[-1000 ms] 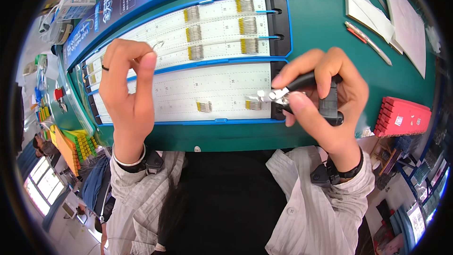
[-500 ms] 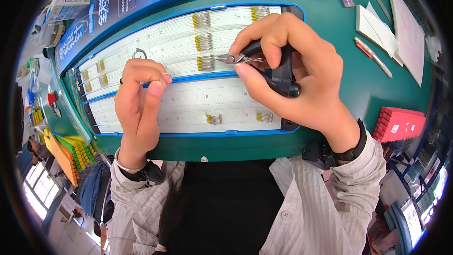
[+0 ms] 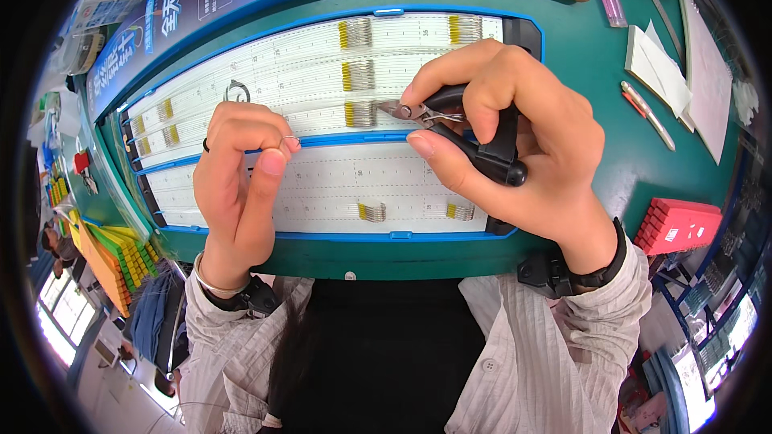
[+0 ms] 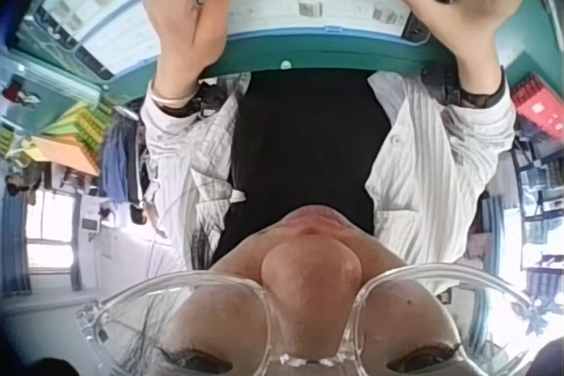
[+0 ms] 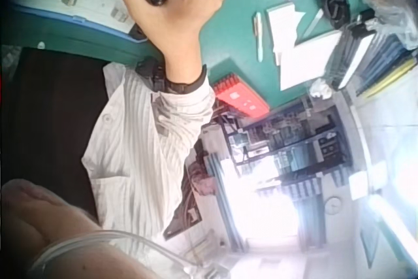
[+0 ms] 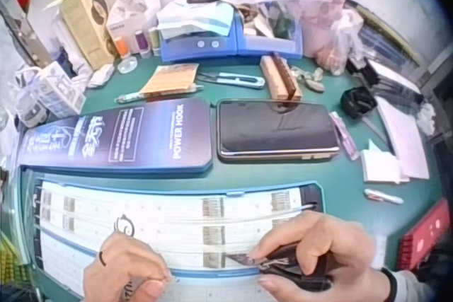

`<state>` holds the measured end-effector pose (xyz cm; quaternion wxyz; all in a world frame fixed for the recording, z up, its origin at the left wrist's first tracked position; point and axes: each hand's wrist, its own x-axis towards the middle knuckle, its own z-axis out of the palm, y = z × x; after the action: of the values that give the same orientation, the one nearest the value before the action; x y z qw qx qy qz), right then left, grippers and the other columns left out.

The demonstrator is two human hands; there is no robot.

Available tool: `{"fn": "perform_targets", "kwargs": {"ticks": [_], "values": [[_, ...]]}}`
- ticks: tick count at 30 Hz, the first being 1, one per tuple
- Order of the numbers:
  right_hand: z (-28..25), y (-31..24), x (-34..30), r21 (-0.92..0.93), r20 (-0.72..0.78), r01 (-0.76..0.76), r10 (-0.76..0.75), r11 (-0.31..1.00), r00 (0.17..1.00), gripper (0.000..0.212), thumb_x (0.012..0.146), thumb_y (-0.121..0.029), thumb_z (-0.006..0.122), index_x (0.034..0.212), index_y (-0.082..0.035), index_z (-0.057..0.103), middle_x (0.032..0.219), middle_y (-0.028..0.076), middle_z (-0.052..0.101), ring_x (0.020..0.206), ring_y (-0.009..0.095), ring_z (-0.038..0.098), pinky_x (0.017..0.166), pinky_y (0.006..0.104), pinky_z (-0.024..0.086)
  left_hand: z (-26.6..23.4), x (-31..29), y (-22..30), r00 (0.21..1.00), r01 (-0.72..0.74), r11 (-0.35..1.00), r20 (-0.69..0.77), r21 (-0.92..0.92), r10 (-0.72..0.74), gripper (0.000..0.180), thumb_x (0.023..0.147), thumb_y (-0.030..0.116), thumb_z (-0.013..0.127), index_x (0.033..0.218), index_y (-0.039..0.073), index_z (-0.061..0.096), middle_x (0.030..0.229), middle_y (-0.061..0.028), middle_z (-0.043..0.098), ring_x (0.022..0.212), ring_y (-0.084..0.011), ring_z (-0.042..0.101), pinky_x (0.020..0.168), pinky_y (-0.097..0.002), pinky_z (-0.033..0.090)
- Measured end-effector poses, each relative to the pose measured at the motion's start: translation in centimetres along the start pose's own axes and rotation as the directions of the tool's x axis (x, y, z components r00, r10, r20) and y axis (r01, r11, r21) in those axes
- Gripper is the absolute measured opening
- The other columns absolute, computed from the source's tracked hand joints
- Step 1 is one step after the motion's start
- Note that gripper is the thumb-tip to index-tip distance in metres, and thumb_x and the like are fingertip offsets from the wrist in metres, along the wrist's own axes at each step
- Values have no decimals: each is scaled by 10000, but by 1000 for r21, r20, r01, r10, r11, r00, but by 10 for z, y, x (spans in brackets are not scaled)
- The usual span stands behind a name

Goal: The recorder uses wire cutters to trim excess wire or adjust components on LED circuit boards.

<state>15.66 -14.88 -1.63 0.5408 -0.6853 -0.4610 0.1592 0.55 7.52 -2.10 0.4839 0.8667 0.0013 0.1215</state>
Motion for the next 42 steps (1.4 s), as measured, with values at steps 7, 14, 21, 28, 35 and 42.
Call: {"fn": "perform_targets", "kwargs": {"ticks": [7,14,21,28,35,42], "values": [[-1,-1,1,-19,5,4,-3,1000,1000,360,791,59,730,832,-84,403,1033,245,674,867,181,615,746,272,507,-1,1,1,1000,-11,1000,3,23,11,28,881,3,616,896,9,595,851,-95,636,796,-257,568,757,-348,425],[-5,-15,-8,244,-125,-170,205,955,971,323,865,-24,674,880,-75,356,1031,237,617,734,114,572,633,212,523,2,2,6,994,-113,985,7,131,113,119,796,-14,686,891,35,633,897,-74,637,834,-258,570,746,-354,448],[-4,-34,-17,339,-38,-136,158,931,987,351,807,-62,720,870,-86,376,996,244,637,783,151,609,701,227,524,8,-1,22,955,-294,899,63,324,289,167,716,14,746,862,42,671,908,-68,658,823,-259,576,716,-355,470],[-10,-43,-26,251,-55,-92,109,964,993,344,796,-33,724,864,-100,393,998,234,667,900,190,615,804,292,517,14,2,31,940,-337,876,73,345,332,190,692,26,755,861,47,672,900,-61,651,817,-263,571,703,-359,470],[-17,-42,-34,121,-1,35,-35,992,999,305,824,-30,702,843,-95,405,1023,232,673,850,183,605,762,296,534,18,1,37,940,-341,883,99,322,327,187,701,25,755,865,48,667,892,-61,652,814,-267,570,707,-363,471],[-20,-50,-46,297,-153,-133,184,946,971,323,804,-40,716,840,-100,401,979,238,666,836,200,611,709,269,529,28,0,38,944,-331,899,97,286,317,192,704,32,766,871,55,673,884,-58,653,823,-264,573,712,-359,471]]}}
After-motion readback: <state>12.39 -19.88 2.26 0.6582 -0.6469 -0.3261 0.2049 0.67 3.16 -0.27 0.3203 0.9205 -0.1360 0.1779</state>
